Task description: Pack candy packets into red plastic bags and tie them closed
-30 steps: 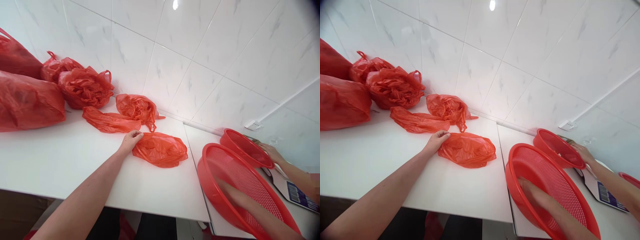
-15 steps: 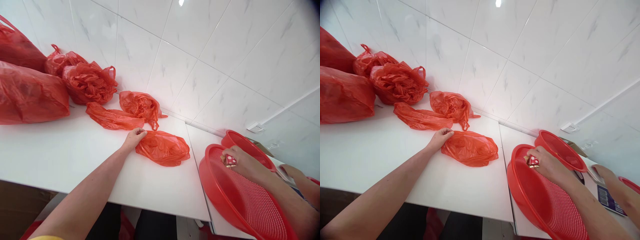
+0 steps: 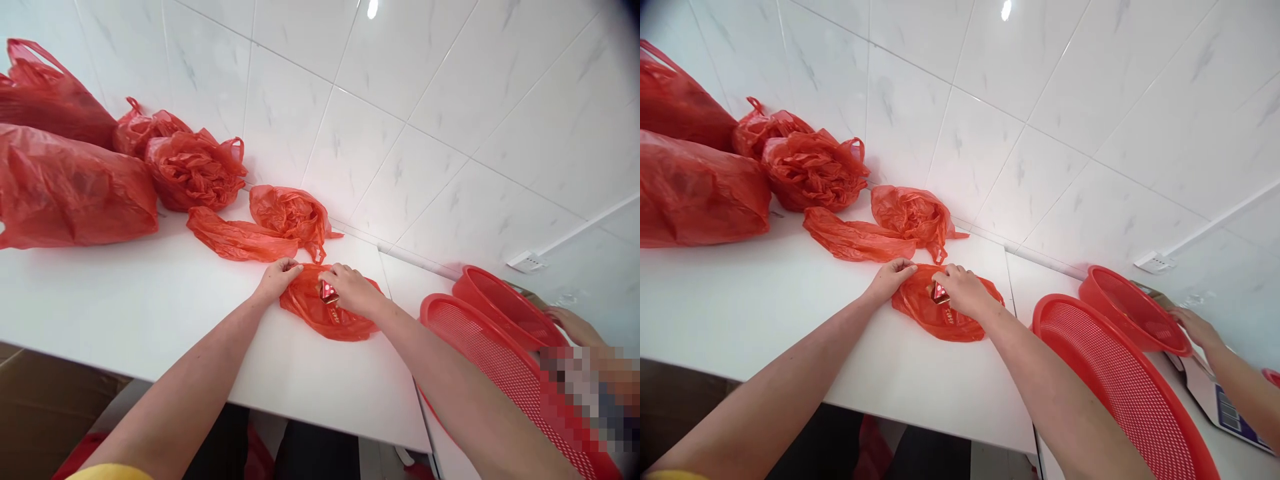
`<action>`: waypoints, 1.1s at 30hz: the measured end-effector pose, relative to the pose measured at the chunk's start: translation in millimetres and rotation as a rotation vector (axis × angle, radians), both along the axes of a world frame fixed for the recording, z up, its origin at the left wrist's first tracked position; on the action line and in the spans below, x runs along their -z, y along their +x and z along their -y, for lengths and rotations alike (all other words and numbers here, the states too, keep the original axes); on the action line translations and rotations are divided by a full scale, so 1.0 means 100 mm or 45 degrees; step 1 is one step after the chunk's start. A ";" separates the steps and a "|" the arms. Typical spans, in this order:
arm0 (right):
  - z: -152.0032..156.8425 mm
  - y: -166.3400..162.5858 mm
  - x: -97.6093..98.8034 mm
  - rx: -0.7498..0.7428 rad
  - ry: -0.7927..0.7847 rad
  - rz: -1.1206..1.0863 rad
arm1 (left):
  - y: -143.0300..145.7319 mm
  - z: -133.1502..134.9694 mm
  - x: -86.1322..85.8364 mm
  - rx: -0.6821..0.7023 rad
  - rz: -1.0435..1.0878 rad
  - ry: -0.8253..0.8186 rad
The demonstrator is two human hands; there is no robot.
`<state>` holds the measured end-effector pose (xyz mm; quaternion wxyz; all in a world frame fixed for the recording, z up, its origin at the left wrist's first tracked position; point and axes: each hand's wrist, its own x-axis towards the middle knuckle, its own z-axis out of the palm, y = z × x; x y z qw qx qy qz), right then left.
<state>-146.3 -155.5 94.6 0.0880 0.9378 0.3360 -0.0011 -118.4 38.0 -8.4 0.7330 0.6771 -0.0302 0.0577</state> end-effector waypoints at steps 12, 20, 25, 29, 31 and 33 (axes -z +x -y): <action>0.08 -0.19 0.00 0.448 -0.119 -0.303 | 0.01 0.00 -0.01 0.004 -0.037 0.008; 0.03 -0.34 0.32 0.567 -0.203 -0.241 | 0.03 -0.02 0.05 -0.008 0.029 0.037; 0.20 -0.35 0.17 0.594 -0.145 -0.246 | 0.03 -0.02 0.06 -0.009 0.015 0.015; 0.27 -0.34 0.08 0.629 -0.008 -0.201 | 0.03 -0.02 0.06 0.002 0.011 0.030; 0.27 -0.33 0.06 0.650 0.198 -0.055 | 0.03 -0.02 0.06 0.003 0.010 0.027; 0.28 -0.31 0.06 0.668 0.408 0.111 | 0.03 -0.02 0.06 -0.002 0.011 0.008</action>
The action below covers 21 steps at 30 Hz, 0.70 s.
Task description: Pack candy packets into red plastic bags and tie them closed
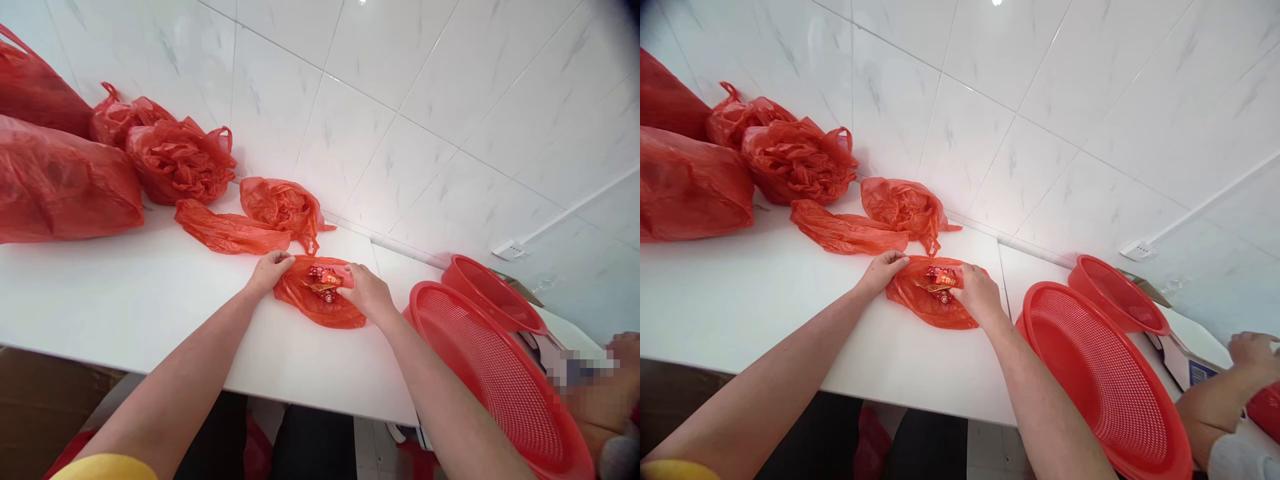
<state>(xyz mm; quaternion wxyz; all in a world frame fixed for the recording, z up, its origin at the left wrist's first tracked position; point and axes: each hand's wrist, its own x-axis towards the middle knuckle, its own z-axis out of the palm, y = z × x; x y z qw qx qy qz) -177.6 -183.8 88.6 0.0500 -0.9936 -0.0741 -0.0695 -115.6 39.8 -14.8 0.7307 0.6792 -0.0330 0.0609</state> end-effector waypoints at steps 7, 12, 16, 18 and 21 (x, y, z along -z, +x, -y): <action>0.29 -0.11 0.42 0.411 0.569 0.443 | 0.00 0.01 -0.01 0.010 -0.015 -0.039; 0.51 -0.24 0.83 0.774 1.132 0.309 | 0.00 0.00 0.00 0.004 0.003 -0.031; 0.53 -0.23 0.87 0.725 1.612 0.169 | 0.01 -0.01 0.00 -0.009 0.005 -0.133; 0.49 -0.21 0.81 0.631 1.719 0.124 | -0.01 -0.02 0.00 -0.029 0.007 -0.185; 0.46 -0.24 0.69 0.592 1.751 0.162 | -0.10 -0.06 0.00 -0.051 0.018 -0.176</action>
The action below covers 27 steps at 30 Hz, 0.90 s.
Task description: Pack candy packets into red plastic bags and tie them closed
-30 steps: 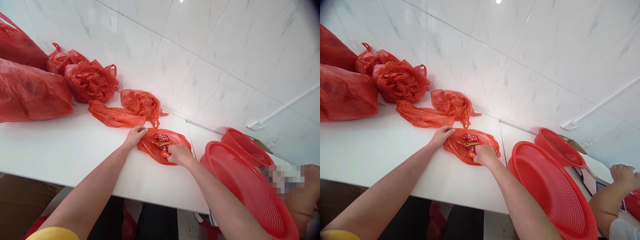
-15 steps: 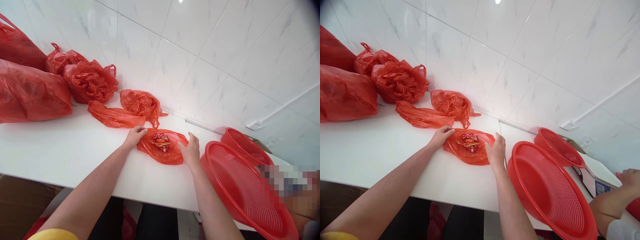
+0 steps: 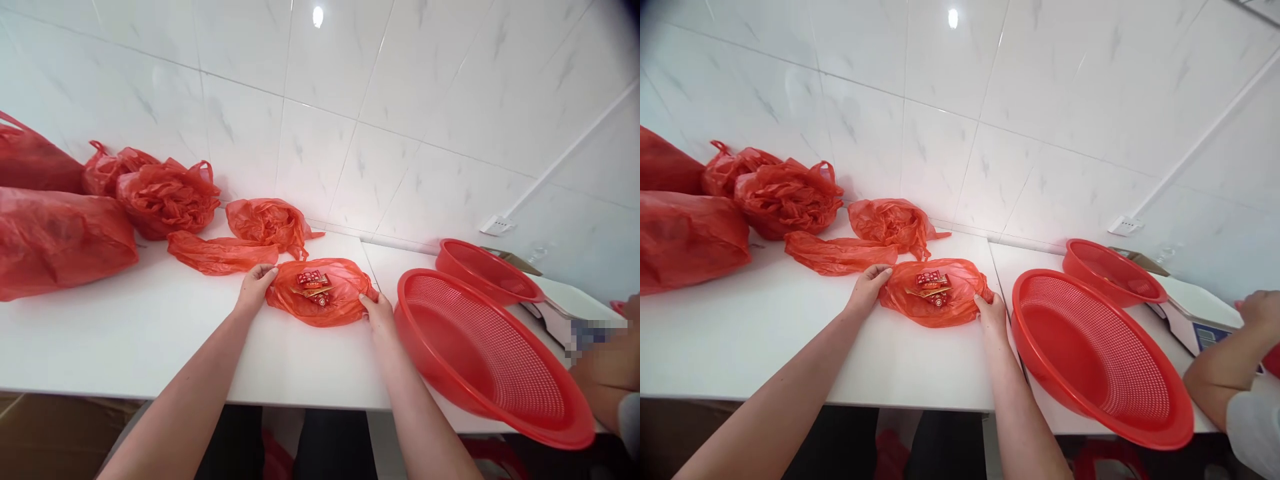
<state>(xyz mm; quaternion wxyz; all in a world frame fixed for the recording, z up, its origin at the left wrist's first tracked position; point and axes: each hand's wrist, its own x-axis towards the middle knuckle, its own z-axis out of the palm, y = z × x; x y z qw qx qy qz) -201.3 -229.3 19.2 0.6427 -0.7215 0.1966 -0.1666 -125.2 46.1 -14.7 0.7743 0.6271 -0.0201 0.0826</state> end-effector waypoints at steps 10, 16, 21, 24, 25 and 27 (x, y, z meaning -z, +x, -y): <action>0.02 -0.03 -0.36 -0.016 -0.393 0.175 | -0.34 -0.20 -0.43 0.211 -0.212 0.191; 0.09 0.11 -1.13 0.168 0.018 0.614 | -0.12 -0.09 -1.53 -0.170 0.375 0.131; 0.18 0.14 -1.54 0.122 0.185 0.744 | -0.17 0.00 -2.22 -0.155 0.630 0.166; 0.17 0.16 -1.61 0.075 0.186 0.715 | -0.15 0.06 -2.37 -0.150 0.618 0.217; 0.16 0.17 -1.62 0.064 0.191 0.702 | -0.13 0.08 -2.39 -0.144 0.618 0.235; 0.15 0.19 -1.64 0.064 0.201 0.700 | -0.08 0.11 -2.44 -0.134 0.624 0.267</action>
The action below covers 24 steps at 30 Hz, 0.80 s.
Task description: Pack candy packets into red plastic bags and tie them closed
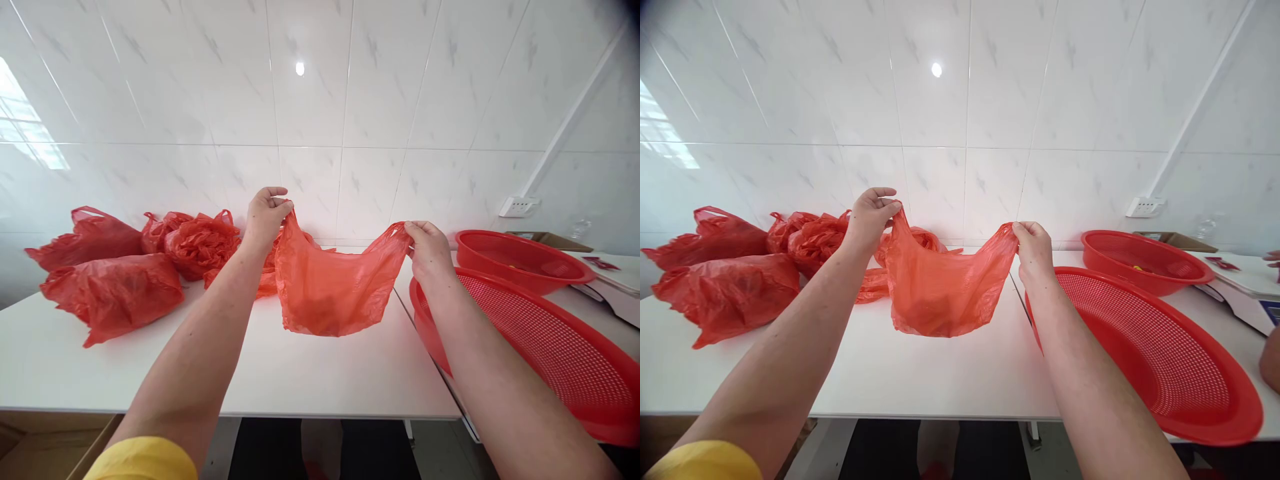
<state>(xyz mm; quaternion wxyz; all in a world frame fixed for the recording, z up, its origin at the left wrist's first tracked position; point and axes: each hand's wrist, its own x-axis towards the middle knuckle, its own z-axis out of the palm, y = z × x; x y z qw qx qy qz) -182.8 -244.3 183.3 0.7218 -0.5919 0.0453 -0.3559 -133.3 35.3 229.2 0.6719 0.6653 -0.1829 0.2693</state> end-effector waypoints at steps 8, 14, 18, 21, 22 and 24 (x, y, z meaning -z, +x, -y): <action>-0.09 -0.32 -0.05 0.130 -0.110 0.230 | -0.28 0.01 -0.17 0.121 0.156 0.055; -0.26 -0.87 0.83 0.034 -0.359 0.062 | -0.75 -0.36 0.63 -0.035 0.006 0.202; -0.26 -0.97 1.63 -0.091 -0.354 -0.125 | -0.82 -0.69 1.48 -0.221 -0.193 0.122; -0.21 -0.79 1.83 -0.170 -0.282 -0.225 | -0.78 -0.71 1.88 -0.160 -0.390 0.149; -0.20 -0.67 1.81 -0.193 -0.269 -0.246 | -0.75 -0.66 1.95 -0.116 -0.434 0.169; -0.18 -0.37 1.69 -0.231 -0.259 -0.262 | -0.63 -0.50 1.98 -0.037 -0.467 0.183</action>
